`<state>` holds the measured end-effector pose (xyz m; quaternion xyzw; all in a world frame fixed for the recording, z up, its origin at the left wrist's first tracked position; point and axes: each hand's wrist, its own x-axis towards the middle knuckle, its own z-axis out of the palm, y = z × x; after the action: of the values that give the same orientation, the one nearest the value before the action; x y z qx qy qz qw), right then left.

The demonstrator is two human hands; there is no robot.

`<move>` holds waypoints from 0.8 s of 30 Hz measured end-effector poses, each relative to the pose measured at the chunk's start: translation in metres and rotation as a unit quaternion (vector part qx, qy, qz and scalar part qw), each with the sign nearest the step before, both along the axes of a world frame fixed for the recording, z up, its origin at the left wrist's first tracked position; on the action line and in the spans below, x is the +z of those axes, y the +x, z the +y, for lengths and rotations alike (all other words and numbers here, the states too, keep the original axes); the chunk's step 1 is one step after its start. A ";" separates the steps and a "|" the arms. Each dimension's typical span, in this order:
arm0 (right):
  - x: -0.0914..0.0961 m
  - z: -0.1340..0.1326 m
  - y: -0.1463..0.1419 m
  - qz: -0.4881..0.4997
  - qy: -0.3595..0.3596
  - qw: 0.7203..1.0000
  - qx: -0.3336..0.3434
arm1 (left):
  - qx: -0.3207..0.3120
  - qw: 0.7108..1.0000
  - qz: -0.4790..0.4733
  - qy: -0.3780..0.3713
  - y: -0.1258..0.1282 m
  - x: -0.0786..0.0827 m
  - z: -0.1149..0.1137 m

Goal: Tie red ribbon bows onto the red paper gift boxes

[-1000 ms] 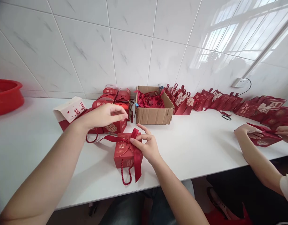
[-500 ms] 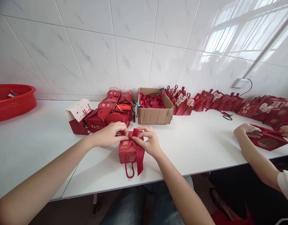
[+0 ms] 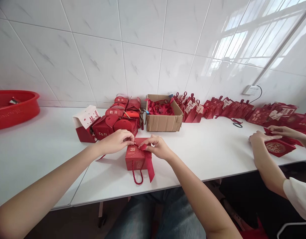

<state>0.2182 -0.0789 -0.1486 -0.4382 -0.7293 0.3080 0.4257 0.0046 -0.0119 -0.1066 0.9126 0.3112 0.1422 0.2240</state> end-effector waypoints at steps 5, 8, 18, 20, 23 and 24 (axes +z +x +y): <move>0.010 -0.003 -0.012 0.097 -0.128 0.987 -0.004 | 0.033 0.997 -0.062 -0.044 -0.006 -0.012 -0.002; 0.017 -0.004 -0.016 0.065 -0.126 0.990 -0.024 | 0.087 0.986 -0.089 -0.107 -0.013 -0.019 -0.001; 0.020 -0.005 -0.024 0.055 -0.131 0.987 -0.073 | 0.083 0.992 -0.059 -0.074 -0.024 0.007 -0.006; 0.018 -0.004 -0.026 0.058 -0.122 0.987 -0.087 | 0.054 0.996 -0.071 -0.020 -0.024 0.012 -0.009; 0.017 -0.003 -0.027 0.061 -0.123 0.984 -0.112 | -0.009 0.995 -0.053 0.079 -0.024 0.014 -0.011; 0.017 -0.003 -0.027 0.059 -0.128 0.983 -0.120 | -0.030 0.992 -0.037 0.118 -0.024 0.014 -0.011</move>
<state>0.1907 -0.0819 -0.1311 -0.5547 -0.5997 0.3709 0.4417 -0.0192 -0.0225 -0.0925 0.9355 0.2564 0.2051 0.1302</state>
